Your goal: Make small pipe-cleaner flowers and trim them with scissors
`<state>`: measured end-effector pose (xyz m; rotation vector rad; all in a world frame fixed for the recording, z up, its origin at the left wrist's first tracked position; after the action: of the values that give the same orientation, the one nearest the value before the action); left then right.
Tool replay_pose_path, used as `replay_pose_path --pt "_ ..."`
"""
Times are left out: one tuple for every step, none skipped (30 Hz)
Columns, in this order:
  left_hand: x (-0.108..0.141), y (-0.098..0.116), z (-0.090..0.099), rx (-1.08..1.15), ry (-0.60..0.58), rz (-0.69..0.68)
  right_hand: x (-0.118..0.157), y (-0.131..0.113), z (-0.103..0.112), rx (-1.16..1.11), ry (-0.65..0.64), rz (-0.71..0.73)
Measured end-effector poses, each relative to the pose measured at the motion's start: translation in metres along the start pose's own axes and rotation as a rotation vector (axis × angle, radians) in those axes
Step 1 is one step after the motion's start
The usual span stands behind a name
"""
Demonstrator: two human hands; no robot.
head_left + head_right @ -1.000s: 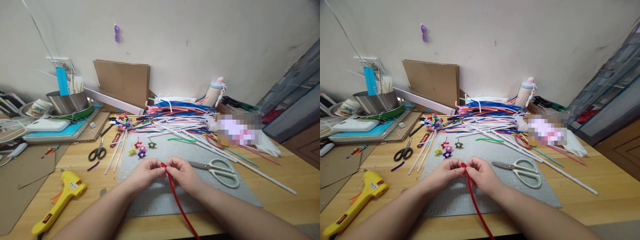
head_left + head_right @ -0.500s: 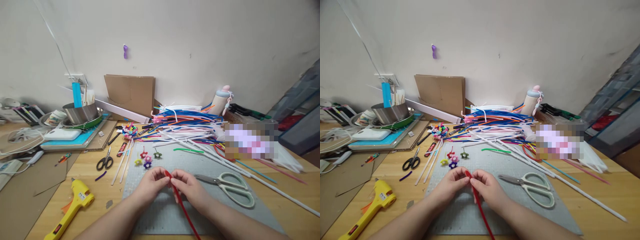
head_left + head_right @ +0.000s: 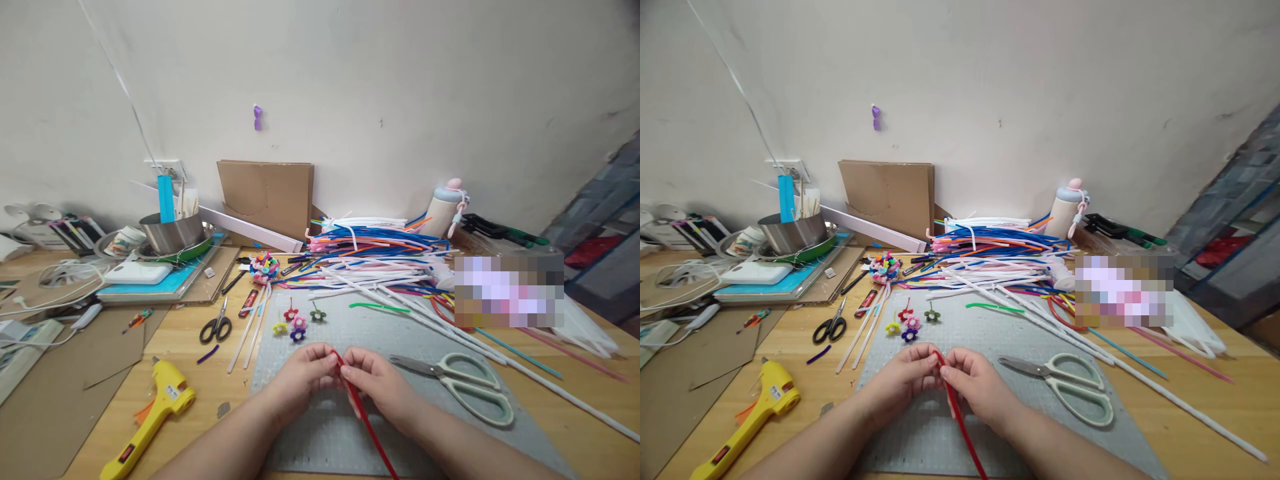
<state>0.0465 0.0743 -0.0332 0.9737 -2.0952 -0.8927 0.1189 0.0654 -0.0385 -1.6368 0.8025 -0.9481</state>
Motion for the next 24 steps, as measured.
replay_pose_path --pt "0.000 0.000 0.001 0.003 0.004 -0.001 0.000 0.002 0.000 -0.001 -0.002 -0.003" --pt "0.000 0.001 0.002 0.006 0.009 -0.004 0.000 0.003 -0.001 -0.004 -0.006 -0.007" --pt "0.000 0.001 0.003 0.007 0.014 -0.008 0.000 0.004 -0.002 -0.016 -0.010 -0.010" --pt "0.000 0.002 0.004 0.006 0.020 -0.012 0.000 0.006 -0.003 -0.042 -0.014 -0.017" --pt "0.000 0.003 0.005 0.002 0.027 -0.018 0.001 0.007 -0.004 -0.079 -0.020 -0.028" --pt "0.000 0.005 0.006 -0.004 0.035 -0.026 0.001 0.008 -0.005 -0.125 -0.026 -0.039" --pt "0.000 0.007 0.007 -0.015 0.041 -0.036 0.001 0.008 -0.006 -0.174 -0.034 -0.048" --pt "0.000 0.009 0.008 -0.029 0.048 -0.048 0.001 0.007 -0.007 -0.216 -0.043 -0.055" --pt "0.000 0.012 0.009 -0.048 0.054 -0.063 0.002 0.006 -0.008 -0.243 -0.051 -0.061" --pt "0.001 0.015 0.009 -0.071 0.061 -0.080 0.002 0.003 -0.009 -0.252 -0.056 -0.064" --pt "0.001 0.019 0.010 -0.098 0.070 -0.098 0.002 0.001 -0.009 -0.248 -0.056 -0.069" --pt "0.001 0.022 0.012 -0.130 0.082 -0.120 0.002 -0.002 -0.009 -0.235 -0.055 -0.080" --pt "0.001 0.026 0.013 -0.164 0.096 -0.143 0.002 -0.004 -0.008 -0.218 -0.054 -0.096" --pt "0.002 0.030 0.014 -0.198 0.109 -0.166 0.002 -0.006 -0.008 -0.202 -0.055 -0.115" --pt "0.002 0.033 0.015 -0.230 0.120 -0.187 0.002 -0.008 -0.009 -0.189 -0.062 -0.134" --pt "0.002 0.035 0.016 -0.258 0.127 -0.204 0.003 -0.009 -0.009 -0.181 -0.074 -0.155" --pt "0.001 0.037 0.017 -0.279 0.132 -0.216 0.003 -0.009 -0.010 -0.177 -0.091 -0.173" --pt "0.001 0.037 0.017 -0.293 0.135 -0.222 0.002 -0.009 -0.010 -0.177 -0.108 -0.185" --pt "0.000 0.037 0.018 -0.303 0.140 -0.226 0.002 -0.009 -0.010 -0.185 -0.125 -0.192" --pt "-0.001 0.038 0.019 -0.309 0.146 -0.229 0.002 -0.008 -0.010 -0.203 -0.143 -0.194" --pt "-0.001 0.038 0.020 -0.313 0.152 -0.232 0.001 -0.007 -0.010 -0.226 -0.161 -0.195" --pt "-0.002 0.038 0.020 -0.318 0.155 -0.234 0.000 -0.005 -0.010 -0.253 -0.177 -0.194" --pt "-0.002 0.038 0.020 -0.323 0.154 -0.236 -0.001 -0.003 -0.010 -0.278 -0.192 -0.194" --pt "-0.002 0.039 0.020 -0.330 0.151 -0.239 -0.001 -0.001 -0.010 -0.296 -0.203 -0.196"
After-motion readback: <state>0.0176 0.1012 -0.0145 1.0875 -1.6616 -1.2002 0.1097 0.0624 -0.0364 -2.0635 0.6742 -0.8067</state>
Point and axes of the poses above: each hand's wrist, its own x-axis away from the middle knuckle, its own z-axis out of the back of the hand, y = z × x, the point moved 9 cm from there along -x, towards the middle knuckle, and after that the axes turned 3 degrees about x, right-handed, at the moved point
